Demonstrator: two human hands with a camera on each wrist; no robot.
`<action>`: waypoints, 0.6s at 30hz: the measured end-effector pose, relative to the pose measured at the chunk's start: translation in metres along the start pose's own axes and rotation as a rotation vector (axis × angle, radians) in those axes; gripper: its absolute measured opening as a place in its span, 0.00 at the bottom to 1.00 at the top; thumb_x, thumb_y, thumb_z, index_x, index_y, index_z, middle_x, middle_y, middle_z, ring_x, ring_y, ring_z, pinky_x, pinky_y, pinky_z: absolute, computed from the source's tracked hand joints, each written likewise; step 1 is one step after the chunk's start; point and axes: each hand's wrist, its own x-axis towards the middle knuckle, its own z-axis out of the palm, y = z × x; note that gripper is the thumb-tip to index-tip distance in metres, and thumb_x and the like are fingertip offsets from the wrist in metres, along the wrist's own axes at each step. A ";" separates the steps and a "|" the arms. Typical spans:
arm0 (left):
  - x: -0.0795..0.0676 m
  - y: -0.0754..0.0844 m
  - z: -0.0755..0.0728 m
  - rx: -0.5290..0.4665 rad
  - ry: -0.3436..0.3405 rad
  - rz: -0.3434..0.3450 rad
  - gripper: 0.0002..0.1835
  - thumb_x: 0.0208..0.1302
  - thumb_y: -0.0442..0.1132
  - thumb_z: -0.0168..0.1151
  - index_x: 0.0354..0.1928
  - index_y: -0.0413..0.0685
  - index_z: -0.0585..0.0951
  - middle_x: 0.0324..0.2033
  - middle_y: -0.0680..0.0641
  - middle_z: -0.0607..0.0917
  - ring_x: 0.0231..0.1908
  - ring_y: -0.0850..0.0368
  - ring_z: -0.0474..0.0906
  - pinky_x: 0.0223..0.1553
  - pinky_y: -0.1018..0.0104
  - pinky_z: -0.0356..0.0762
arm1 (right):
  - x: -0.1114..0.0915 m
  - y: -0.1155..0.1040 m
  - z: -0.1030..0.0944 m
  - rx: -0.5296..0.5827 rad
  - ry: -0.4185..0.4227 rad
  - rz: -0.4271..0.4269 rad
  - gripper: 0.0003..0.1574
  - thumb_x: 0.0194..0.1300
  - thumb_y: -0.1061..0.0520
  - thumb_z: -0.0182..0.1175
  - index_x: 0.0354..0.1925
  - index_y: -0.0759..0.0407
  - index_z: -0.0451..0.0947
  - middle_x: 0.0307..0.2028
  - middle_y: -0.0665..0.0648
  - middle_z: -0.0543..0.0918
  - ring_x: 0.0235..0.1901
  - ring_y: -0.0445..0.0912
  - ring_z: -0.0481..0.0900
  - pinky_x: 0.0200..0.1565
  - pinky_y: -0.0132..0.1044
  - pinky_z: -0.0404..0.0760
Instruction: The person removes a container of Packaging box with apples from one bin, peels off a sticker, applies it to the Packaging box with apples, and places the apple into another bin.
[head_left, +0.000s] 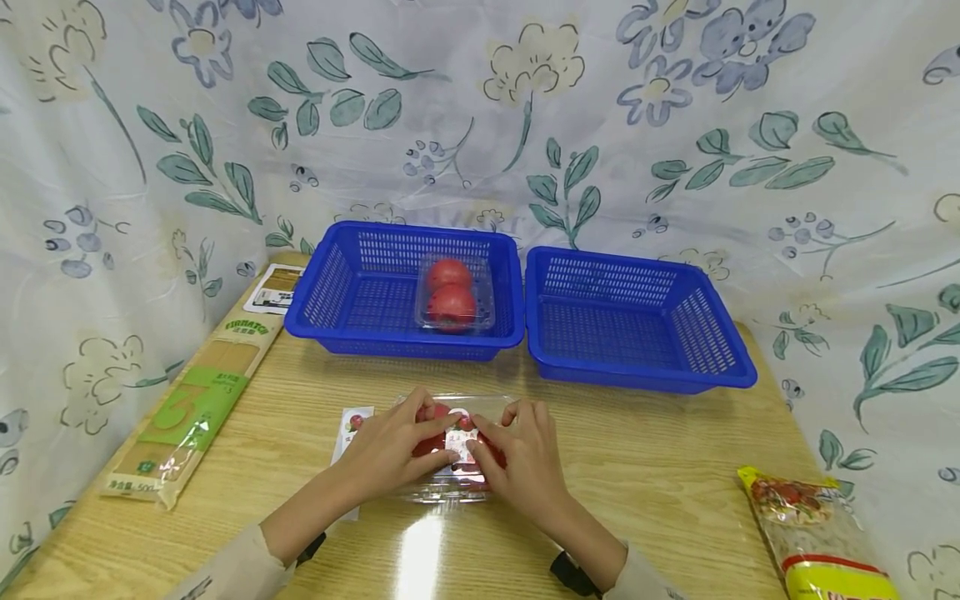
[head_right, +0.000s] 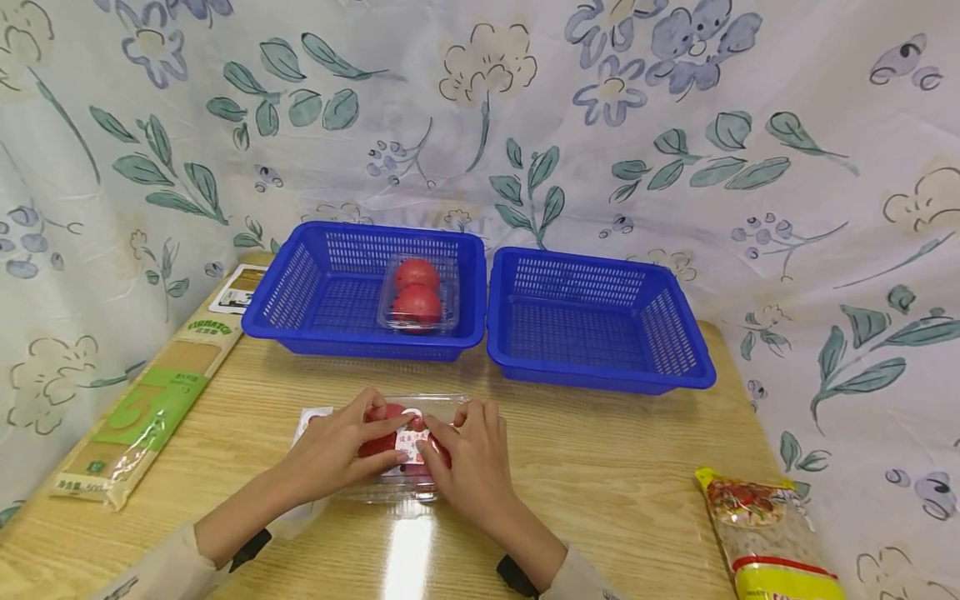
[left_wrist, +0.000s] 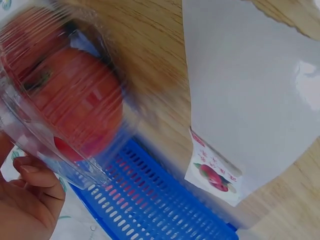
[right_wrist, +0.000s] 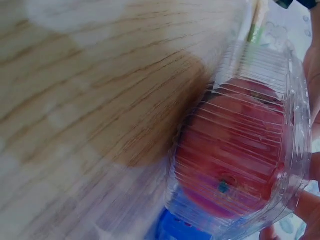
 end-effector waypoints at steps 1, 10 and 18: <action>0.000 0.000 0.000 0.002 -0.004 -0.010 0.29 0.60 0.62 0.66 0.59 0.55 0.83 0.39 0.53 0.69 0.25 0.65 0.61 0.20 0.75 0.56 | 0.000 0.000 0.000 -0.005 -0.005 -0.001 0.19 0.60 0.44 0.68 0.46 0.52 0.89 0.33 0.53 0.70 0.36 0.50 0.60 0.40 0.40 0.58; -0.002 0.001 0.001 0.016 0.001 -0.058 0.34 0.55 0.68 0.67 0.61 0.62 0.81 0.33 0.56 0.64 0.21 0.68 0.55 0.18 0.75 0.52 | -0.006 0.001 0.002 -0.043 -0.025 -0.011 0.27 0.58 0.38 0.67 0.51 0.49 0.87 0.34 0.53 0.67 0.38 0.49 0.60 0.41 0.39 0.57; -0.002 0.002 0.001 0.073 -0.007 -0.075 0.37 0.54 0.72 0.63 0.63 0.64 0.80 0.32 0.55 0.63 0.19 0.67 0.54 0.17 0.75 0.51 | -0.010 0.003 0.003 -0.049 -0.010 -0.009 0.31 0.59 0.34 0.64 0.54 0.49 0.85 0.35 0.53 0.67 0.37 0.49 0.59 0.40 0.39 0.57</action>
